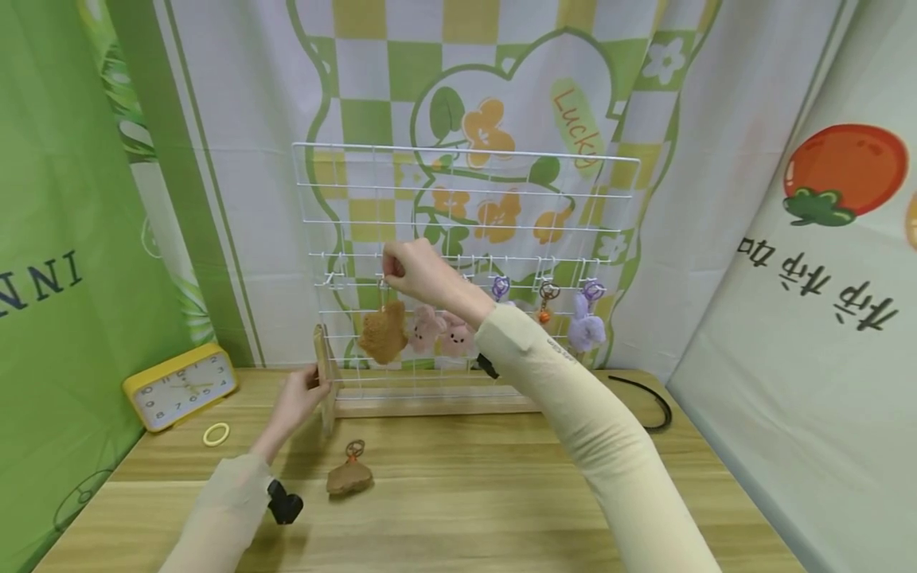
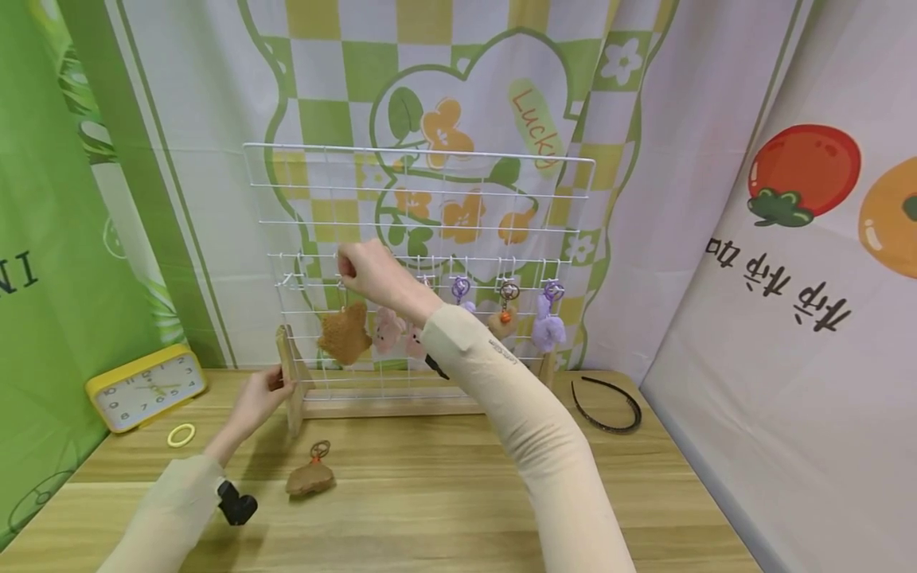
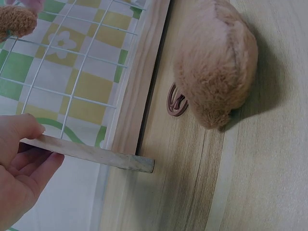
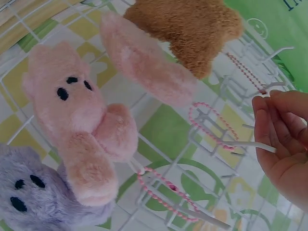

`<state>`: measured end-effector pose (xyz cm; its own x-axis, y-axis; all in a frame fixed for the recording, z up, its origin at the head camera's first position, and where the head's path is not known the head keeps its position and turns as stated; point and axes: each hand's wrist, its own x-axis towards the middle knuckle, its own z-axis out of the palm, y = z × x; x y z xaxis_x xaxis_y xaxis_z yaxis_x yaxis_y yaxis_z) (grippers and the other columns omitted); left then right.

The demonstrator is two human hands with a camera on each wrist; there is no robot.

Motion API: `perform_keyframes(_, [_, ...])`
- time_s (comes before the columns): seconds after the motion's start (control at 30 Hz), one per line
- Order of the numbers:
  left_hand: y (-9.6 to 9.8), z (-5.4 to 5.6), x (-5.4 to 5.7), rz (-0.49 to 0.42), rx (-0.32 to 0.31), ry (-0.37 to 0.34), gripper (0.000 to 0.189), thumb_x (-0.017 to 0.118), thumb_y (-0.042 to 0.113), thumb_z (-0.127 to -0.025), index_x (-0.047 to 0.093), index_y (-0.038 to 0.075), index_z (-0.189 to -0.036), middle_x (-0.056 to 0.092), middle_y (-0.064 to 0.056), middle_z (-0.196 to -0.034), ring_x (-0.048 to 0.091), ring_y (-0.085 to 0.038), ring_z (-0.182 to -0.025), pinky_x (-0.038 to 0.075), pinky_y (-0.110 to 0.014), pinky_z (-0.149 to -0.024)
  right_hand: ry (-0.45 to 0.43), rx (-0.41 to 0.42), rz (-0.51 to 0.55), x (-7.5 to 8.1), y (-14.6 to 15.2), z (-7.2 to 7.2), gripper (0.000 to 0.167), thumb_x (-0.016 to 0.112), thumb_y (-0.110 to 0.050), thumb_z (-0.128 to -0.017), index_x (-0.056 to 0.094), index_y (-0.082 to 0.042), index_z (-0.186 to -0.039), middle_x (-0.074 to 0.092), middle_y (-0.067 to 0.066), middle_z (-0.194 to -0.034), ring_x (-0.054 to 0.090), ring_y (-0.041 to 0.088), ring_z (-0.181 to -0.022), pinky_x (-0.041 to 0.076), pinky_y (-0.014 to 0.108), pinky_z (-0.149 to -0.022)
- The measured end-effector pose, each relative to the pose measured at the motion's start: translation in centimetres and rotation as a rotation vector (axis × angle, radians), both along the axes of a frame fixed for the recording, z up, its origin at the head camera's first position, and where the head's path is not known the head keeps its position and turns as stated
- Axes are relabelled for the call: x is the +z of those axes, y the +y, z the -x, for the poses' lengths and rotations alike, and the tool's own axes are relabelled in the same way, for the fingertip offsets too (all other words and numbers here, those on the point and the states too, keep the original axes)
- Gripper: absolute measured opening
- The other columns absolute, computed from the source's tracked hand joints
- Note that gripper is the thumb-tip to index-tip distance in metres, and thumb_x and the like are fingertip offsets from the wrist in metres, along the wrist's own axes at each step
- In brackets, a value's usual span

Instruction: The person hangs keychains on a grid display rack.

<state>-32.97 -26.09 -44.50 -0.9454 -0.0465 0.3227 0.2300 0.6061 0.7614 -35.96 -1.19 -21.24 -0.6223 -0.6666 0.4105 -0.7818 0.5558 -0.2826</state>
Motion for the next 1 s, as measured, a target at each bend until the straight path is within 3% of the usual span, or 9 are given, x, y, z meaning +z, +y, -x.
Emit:
perform_keyframes(0.2, [0.1,-0.1,0.0,-0.004,-0.005,0.002,0.034,0.057,0.000,-0.094,0.058,-0.016,-0.123,0.063,-0.037,-0.119,0.063,-0.050,-0.113,0.058,-0.051,-0.093,0.010,0.058,0.094,0.0,0.9,-2.1,0.004,0.065,-0.001,-0.091,0.063,-0.003,-0.088,0.072,0.010,-0.088,0.068,0.014,-0.077,0.057,0.014,-0.070])
perform_keyframes(0.37, [0.1,-0.1,0.1,0.005,-0.009,0.012,0.032,0.056,0.000,-0.093,0.059,-0.016,-0.121,0.063,-0.037,-0.118,0.064,-0.050,-0.112,0.058,-0.051,-0.093,0.001,0.142,0.107,-2.1,1.8,-4.2,0.003,0.068,-0.004,-0.091,0.065,-0.003,-0.091,0.074,0.009,-0.089,0.070,0.014,-0.077,0.057,0.011,-0.070])
perform_keyframes(0.5, [0.2,-0.1,0.1,0.000,-0.010,0.006,0.032,0.056,0.000,-0.093,0.059,-0.017,-0.119,0.062,-0.038,-0.119,0.063,-0.051,-0.113,0.056,-0.052,-0.094,-0.024,0.199,0.058,-6.1,2.1,-5.2,0.005,0.070,-0.007,-0.090,0.066,-0.003,-0.091,0.073,0.008,-0.084,0.067,0.012,-0.071,0.054,0.009,-0.065])
perform_keyframes(0.67, [0.1,-0.1,0.2,0.012,0.005,0.002,0.031,0.055,0.000,-0.093,0.060,-0.017,-0.119,0.062,-0.038,-0.120,0.062,-0.051,-0.114,0.056,-0.053,-0.095,-0.167,0.259,-0.004,-12.7,1.2,-5.2,0.005,0.069,-0.008,-0.090,0.067,-0.003,-0.090,0.074,0.010,-0.086,0.072,0.016,-0.076,0.053,0.006,-0.066])
perform_keyframes(0.83, [0.0,-0.1,0.1,0.018,0.008,-0.006,0.032,0.056,0.001,-0.093,0.060,-0.016,-0.120,0.061,-0.038,-0.121,0.062,-0.051,-0.114,0.056,-0.052,-0.095,-0.307,0.188,-0.090,-18.5,-0.4,-4.6,0.005,0.070,-0.012,-0.091,0.069,-0.007,-0.091,0.075,0.009,-0.090,0.070,0.010,-0.077,0.051,0.006,-0.065])
perform_keyframes(1.0, [0.1,0.0,0.0,0.002,-0.005,-0.007,0.034,0.055,0.000,-0.093,0.058,-0.017,-0.122,0.061,-0.038,-0.121,0.062,-0.051,-0.115,0.056,-0.052,-0.095,-0.370,0.067,-0.128,-22.7,-2.1,-3.6,0.005,0.071,-0.014,-0.091,0.072,-0.008,-0.092,0.075,0.005,-0.087,0.063,0.002,-0.072,0.048,0.007,-0.062])
